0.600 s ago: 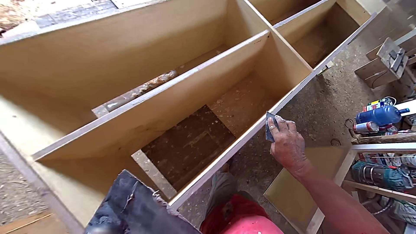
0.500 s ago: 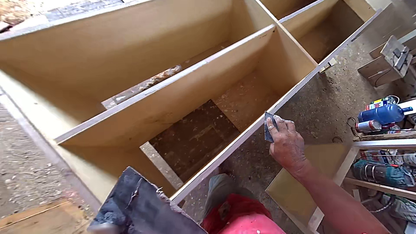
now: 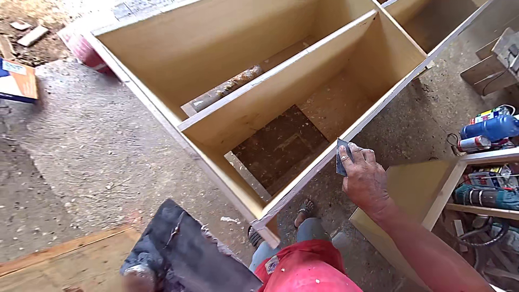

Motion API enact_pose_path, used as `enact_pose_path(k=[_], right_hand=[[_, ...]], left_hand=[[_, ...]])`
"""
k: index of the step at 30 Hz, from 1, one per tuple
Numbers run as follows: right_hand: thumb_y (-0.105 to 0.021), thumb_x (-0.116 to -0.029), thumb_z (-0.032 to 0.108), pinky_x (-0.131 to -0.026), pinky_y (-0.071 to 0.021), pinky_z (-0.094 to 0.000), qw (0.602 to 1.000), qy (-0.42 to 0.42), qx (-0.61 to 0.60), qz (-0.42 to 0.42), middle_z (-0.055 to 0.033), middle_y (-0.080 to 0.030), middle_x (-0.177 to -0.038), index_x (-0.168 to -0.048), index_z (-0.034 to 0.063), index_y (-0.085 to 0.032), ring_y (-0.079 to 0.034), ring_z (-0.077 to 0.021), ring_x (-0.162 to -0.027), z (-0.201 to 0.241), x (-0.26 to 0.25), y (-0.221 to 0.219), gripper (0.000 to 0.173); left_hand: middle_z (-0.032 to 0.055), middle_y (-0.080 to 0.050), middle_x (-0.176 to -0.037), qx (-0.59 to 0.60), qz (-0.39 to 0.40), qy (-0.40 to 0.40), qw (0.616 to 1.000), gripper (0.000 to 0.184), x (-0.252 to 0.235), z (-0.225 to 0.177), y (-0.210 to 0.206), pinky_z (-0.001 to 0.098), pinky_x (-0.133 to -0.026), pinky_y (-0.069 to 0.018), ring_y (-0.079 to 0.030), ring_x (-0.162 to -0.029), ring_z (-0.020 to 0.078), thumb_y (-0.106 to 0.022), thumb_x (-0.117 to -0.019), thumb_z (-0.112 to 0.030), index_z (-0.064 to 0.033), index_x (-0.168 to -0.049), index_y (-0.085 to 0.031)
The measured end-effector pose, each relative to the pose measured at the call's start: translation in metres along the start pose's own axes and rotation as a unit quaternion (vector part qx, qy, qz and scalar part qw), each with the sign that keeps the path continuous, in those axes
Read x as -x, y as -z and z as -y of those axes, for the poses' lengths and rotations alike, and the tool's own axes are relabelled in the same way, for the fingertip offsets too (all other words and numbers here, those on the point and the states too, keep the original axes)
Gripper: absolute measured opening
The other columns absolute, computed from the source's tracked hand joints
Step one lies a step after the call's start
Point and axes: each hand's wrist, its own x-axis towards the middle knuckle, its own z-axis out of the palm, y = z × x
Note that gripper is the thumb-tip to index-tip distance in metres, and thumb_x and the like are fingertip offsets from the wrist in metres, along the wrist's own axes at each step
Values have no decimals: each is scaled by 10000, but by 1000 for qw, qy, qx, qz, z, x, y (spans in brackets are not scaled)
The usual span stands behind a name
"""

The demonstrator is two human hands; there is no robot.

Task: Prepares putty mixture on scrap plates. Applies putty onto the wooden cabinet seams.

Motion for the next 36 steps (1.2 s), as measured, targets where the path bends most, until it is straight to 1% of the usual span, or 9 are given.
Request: enact_pose_path(k=[4, 8, 12, 15, 22, 27, 30, 33, 36], right_hand=[[-688, -847, 93, -759, -570, -530, 1000, -19, -3, 15, -125, -512, -1529, -1497, 175, -544, -525, -401, -1335, 47, 25, 6, 672], [-684, -846, 100, -755, -570, -519, 1000, -14, -3, 11, -125, -510, -1531, -1494, 182, -548, -532, -397, -1329, 94, 51, 12, 667], [-694, -825, 86, -773, -570, -518, 1000, -8, -4, 19, -131, -516, -1526, -1496, 189, -547, -538, -398, -1322, 133, 74, 19, 694], [-723, -800, 90, -778, -571, -525, 999, 6, -6, 46, -142, -519, -1520, -1501, 177, -539, -531, -416, -1324, 157, 91, 29, 730], [-670, -870, 123, -785, -580, -512, 996, 53, -2, 67, -147, -522, -1524, -1510, 173, -525, -538, -417, -1333, 208, 127, 38, 658], [-760, -823, 173, -756, -585, -507, 994, 92, -21, 59, -121, -554, -1505, -1485, 183, -554, -570, -383, -1318, 230, 151, 52, 693], [-664, -813, 40, -829, -597, -455, 972, 131, -192, 20, -65, -619, -1427, -1412, 147, -620, -605, -295, -1276, 219, 161, 78, 609], [-569, -892, -13, -1087, -510, -450, 903, 198, -374, -80, -117, -620, -1417, -1366, 102, -650, -569, -276, -1340, 210, 168, 104, 494], [-568, -955, 26, -1114, -464, -432, 909, 256, -292, -150, -64, -592, -1469, -1397, 220, -631, -525, -260, -1385, 202, 171, 99, 487]], left_hand=[[8, -707, -1241, 27, 15, 29, 999, 380, 5, -33, 26, 296, -1036, -522, -652, -1180, 117, -437, -1085, -369, -143, -1293, -661], [-100, -750, -1081, -22, -42, 32, 998, 325, 25, -55, 62, 169, -899, -552, -683, -1014, -16, -464, -1073, -381, -229, -1160, -738], [-135, -749, -1055, -39, -42, 22, 998, 314, 37, -71, 85, 139, -870, -549, -678, -981, -53, -476, -1066, -398, -255, -1148, -743], [-128, -750, -1057, -31, -34, 28, 999, 312, 44, -80, 97, 146, -872, -553, -682, -982, -45, -479, -1065, -395, -253, -1155, -742], [-136, -750, -1055, -27, -30, 25, 999, 317, 53, -91, 116, 148, -864, -557, -681, -981, -48, -464, -1071, -400, -268, -1154, -741], [-155, -749, -1079, -24, -40, 38, 998, 329, 50, -87, 118, 161, -915, -551, -676, -1040, -40, -422, -1082, -415, -296, -1144, -723], [-161, -742, -978, -44, -87, 69, 993, 380, 46, -68, 104, 161, -881, -564, -681, -961, -55, -245, -1118, -221, -213, -1098, -625], [-132, -740, -906, -42, -93, 114, 988, 340, 41, -42, 75, 186, -820, -593, -699, -879, -35, -272, -1116, -197, -168, -1087, -609], [-83, -749, -953, 9, -54, 152, 987, 362, 35, -28, 27, 244, -848, -604, -711, -921, 14, -281, -1120, -239, -144, -1133, -630]])
